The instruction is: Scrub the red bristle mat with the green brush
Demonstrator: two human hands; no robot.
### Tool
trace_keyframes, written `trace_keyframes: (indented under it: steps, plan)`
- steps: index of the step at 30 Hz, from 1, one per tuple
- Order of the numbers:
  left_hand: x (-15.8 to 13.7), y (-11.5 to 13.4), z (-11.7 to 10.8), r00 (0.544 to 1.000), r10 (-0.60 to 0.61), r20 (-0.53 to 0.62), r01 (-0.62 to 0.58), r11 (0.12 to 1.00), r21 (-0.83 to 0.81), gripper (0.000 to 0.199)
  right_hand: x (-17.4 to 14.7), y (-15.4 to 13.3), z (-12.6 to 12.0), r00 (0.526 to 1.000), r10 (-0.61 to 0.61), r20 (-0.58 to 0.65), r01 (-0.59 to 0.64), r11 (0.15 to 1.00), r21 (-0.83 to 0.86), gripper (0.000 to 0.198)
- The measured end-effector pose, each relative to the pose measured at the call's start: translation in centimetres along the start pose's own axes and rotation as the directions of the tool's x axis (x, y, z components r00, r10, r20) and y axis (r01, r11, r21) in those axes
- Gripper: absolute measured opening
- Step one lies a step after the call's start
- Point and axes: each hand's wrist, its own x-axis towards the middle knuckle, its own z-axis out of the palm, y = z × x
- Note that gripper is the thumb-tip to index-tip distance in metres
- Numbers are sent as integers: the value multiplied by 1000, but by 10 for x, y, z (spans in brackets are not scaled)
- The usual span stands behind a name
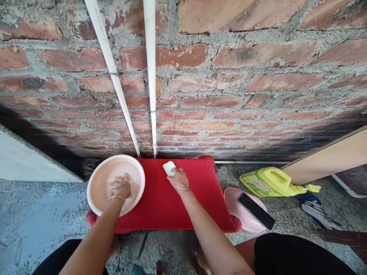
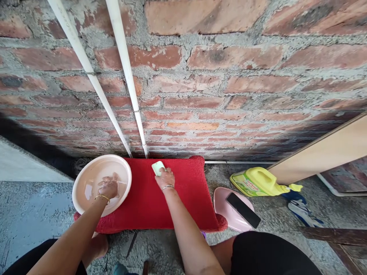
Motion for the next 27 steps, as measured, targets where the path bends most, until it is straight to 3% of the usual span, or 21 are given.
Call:
trace_keyframes:
  steps: [2,4,6,11,15,20,23,27]
  plan:
    - [0,0,-1,1000,-4,-5,5,1000,11,110,2,22,-9,989,131,-64,-130,991,19,37]
    - [-1,1,-1,1000,-1,-14,1,1000,11,110,2,28,-12,977,186,-103,-181,982,57,38]
    - [-1,1,-1,1000,-4,-11,5,1000,12,110,1,18,-8,985,130,-111,-120,989,90,39]
    - [-1,0,1,1000,-11,-20,12,999,43,104,2,-44,16,989,-145,-32,147,987,71,38]
    - [1,0,5,1000,0,-24,2,998,59,100,11,-59,21,978,-207,37,207,978,9,41]
    - [6,-1,9,999,21,-27,-20,999,29,116,30,1,-2,995,-99,-16,98,994,-41,40]
    - [8,-2,10,1000,23,-15,-23,1000,-8,116,39,57,-24,996,64,-67,-63,998,10,41]
    - [8,-3,10,1000,28,13,-27,999,-41,116,35,132,-53,958,269,-96,-265,963,53,42]
